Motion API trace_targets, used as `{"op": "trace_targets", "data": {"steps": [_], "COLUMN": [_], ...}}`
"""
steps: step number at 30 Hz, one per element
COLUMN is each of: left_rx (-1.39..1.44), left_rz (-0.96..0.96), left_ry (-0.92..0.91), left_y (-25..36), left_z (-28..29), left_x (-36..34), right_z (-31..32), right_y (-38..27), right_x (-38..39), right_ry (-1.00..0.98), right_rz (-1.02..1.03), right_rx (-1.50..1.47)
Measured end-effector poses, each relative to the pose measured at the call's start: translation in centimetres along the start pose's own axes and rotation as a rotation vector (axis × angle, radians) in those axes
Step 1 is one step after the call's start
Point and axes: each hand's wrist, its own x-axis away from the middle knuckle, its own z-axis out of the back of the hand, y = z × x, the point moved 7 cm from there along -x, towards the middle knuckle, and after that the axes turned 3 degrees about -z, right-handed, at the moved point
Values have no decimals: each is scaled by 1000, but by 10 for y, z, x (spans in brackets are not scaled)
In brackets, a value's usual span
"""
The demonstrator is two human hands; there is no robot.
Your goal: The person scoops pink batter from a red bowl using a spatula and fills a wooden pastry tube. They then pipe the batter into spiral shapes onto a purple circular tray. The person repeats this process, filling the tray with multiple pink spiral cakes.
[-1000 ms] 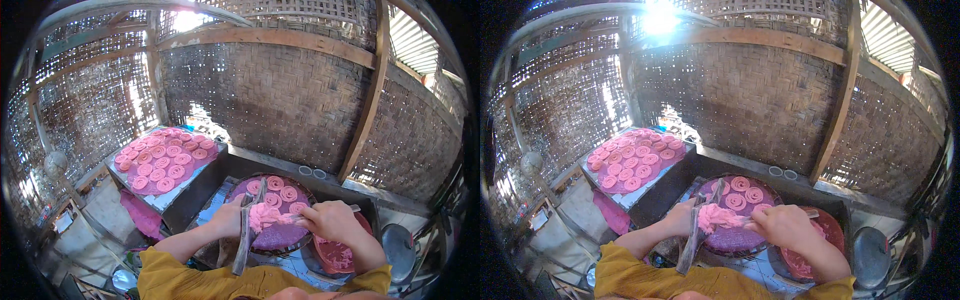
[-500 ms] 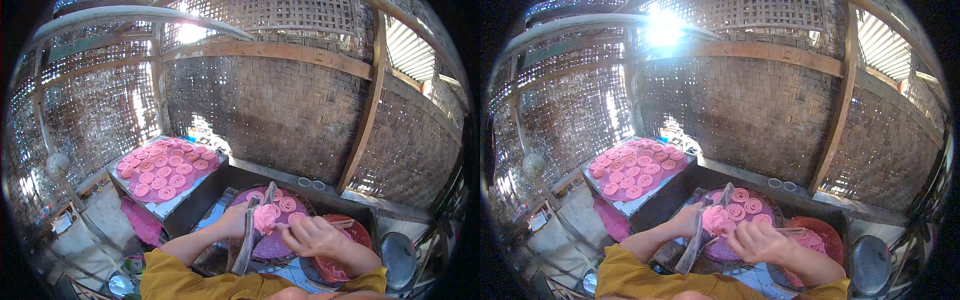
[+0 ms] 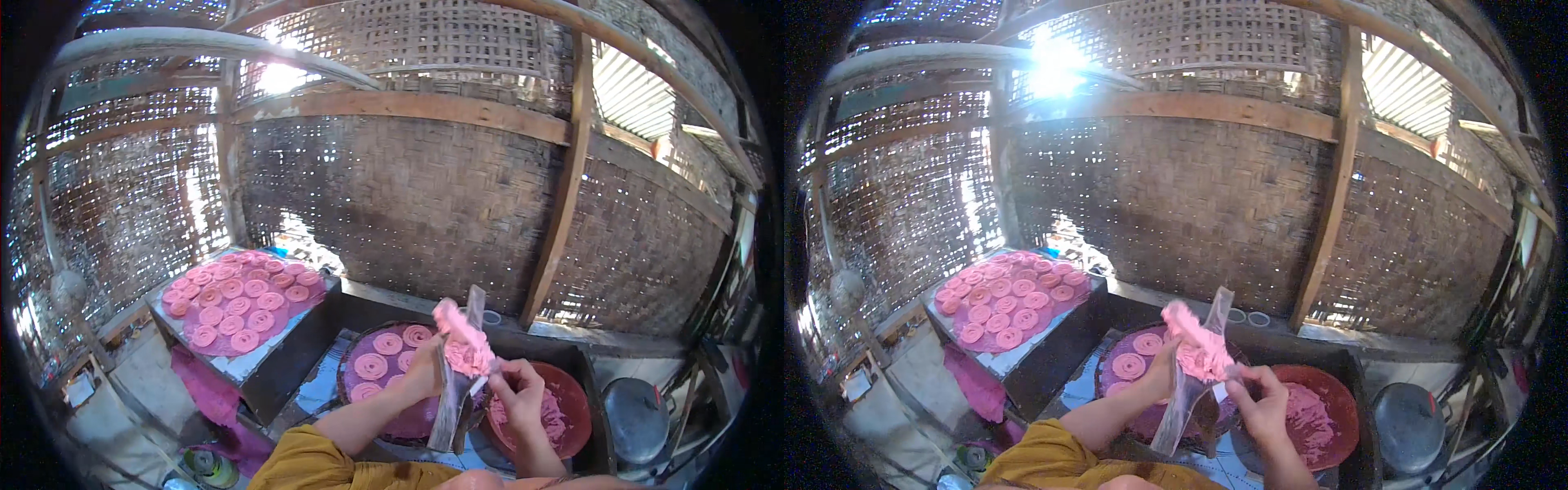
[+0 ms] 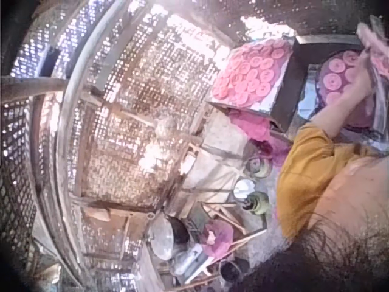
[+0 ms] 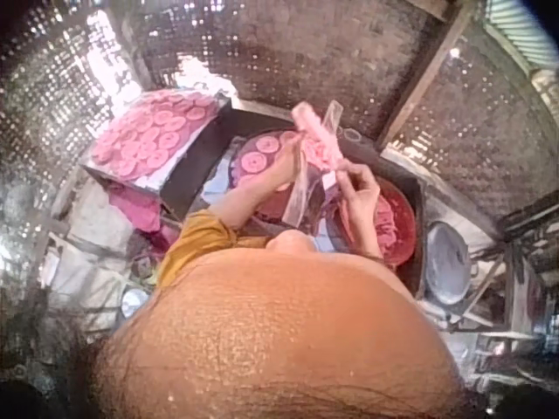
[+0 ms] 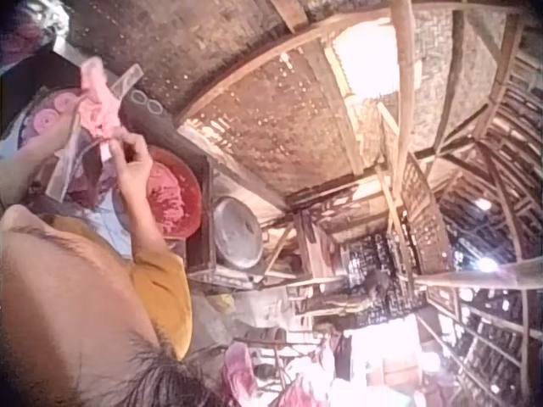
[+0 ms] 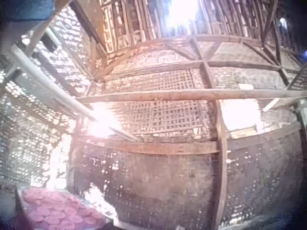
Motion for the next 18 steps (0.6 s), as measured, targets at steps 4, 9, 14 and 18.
{"op": "trace_targets", "data": {"steps": [4, 9, 14, 18], "left_rx": [-409, -607, -417, -459], "left_rz": [-73, -131, -47, -134], "left_ry": [394, 367, 532, 393], "left_y": [18, 12, -12, 11], "left_z": [31, -9, 32, 75], "left_x": [-3, -4, -14, -26], "right_z": [48, 84, 15, 14], "right_y": [0, -53, -76, -69], "right_x": [22, 33, 31, 47], "right_ry": [61, 296, 216, 83], "right_rz": [2, 359, 831, 760], "right_rx": [429, 703, 1137, 961]}}
